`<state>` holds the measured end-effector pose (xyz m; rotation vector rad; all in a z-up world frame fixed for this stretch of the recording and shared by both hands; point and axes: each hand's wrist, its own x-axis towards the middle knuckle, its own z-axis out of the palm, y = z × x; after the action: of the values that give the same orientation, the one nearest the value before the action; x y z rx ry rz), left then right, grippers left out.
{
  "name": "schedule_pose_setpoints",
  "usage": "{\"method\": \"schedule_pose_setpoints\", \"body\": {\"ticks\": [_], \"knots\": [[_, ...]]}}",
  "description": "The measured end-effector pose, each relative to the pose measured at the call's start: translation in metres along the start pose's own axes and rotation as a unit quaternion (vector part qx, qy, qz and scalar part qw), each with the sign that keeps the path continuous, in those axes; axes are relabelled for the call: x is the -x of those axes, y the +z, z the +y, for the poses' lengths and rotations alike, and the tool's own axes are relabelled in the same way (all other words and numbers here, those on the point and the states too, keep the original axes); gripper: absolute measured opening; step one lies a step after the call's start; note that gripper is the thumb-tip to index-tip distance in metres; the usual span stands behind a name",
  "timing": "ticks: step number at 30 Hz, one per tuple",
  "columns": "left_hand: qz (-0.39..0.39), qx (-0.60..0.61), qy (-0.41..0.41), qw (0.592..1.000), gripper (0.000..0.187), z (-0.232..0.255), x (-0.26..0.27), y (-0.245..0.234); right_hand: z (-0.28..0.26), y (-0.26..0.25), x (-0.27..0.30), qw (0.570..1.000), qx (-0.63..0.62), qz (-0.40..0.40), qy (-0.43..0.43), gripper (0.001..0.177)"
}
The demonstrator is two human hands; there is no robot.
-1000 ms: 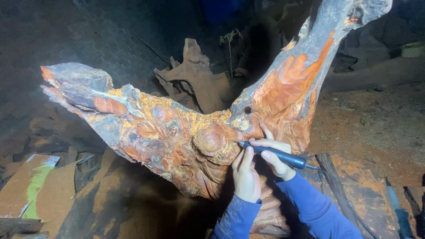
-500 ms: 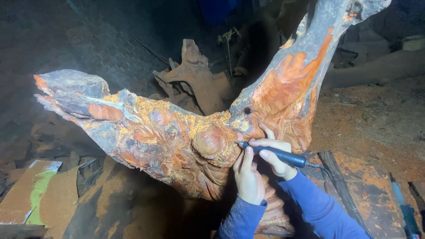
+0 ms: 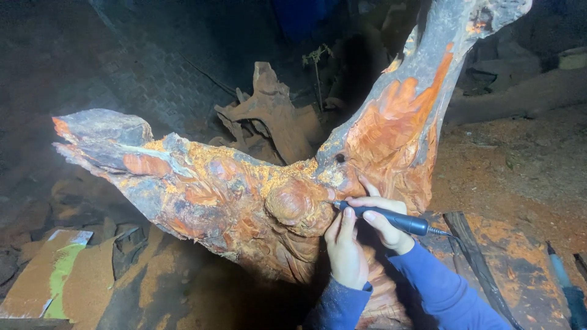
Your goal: Using a handheld rotary tool to carve intricate details into a large wooden sculpture.
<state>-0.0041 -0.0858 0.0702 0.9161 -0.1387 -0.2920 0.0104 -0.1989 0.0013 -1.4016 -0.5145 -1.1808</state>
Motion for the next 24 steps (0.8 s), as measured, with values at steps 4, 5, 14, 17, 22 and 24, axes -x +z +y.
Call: {"method": "schedule_pose_setpoints", "body": {"ticks": [4,5,14,17,22,24], "knots": [[0.024,-0.005,-0.023,0.999,0.046,0.018,0.010,0.010,-0.005,0.003,-0.006,1.000,-0.019,-0.011,0.002,0.035],[0.041,-0.024,-0.041,0.998,0.044,0.020,0.012,0.010,-0.005,0.004,-0.005,1.000,-0.017,-0.011,0.006,0.035],[0.065,-0.013,-0.035,0.997,0.036,0.006,0.001,0.004,0.011,0.006,-0.011,1.000,-0.012,-0.001,-0.019,0.034],[0.064,-0.023,-0.022,0.997,0.037,0.010,0.006,0.009,0.026,0.002,-0.007,0.999,-0.015,0.023,-0.043,0.035],[0.065,-0.047,-0.030,0.996,0.041,0.007,0.002,0.006,0.025,0.003,-0.008,0.998,-0.009,0.031,-0.045,0.037],[0.055,-0.064,-0.026,0.996,0.039,0.007,0.002,0.006,0.022,0.003,-0.009,0.998,-0.005,0.031,-0.048,0.037]]}}
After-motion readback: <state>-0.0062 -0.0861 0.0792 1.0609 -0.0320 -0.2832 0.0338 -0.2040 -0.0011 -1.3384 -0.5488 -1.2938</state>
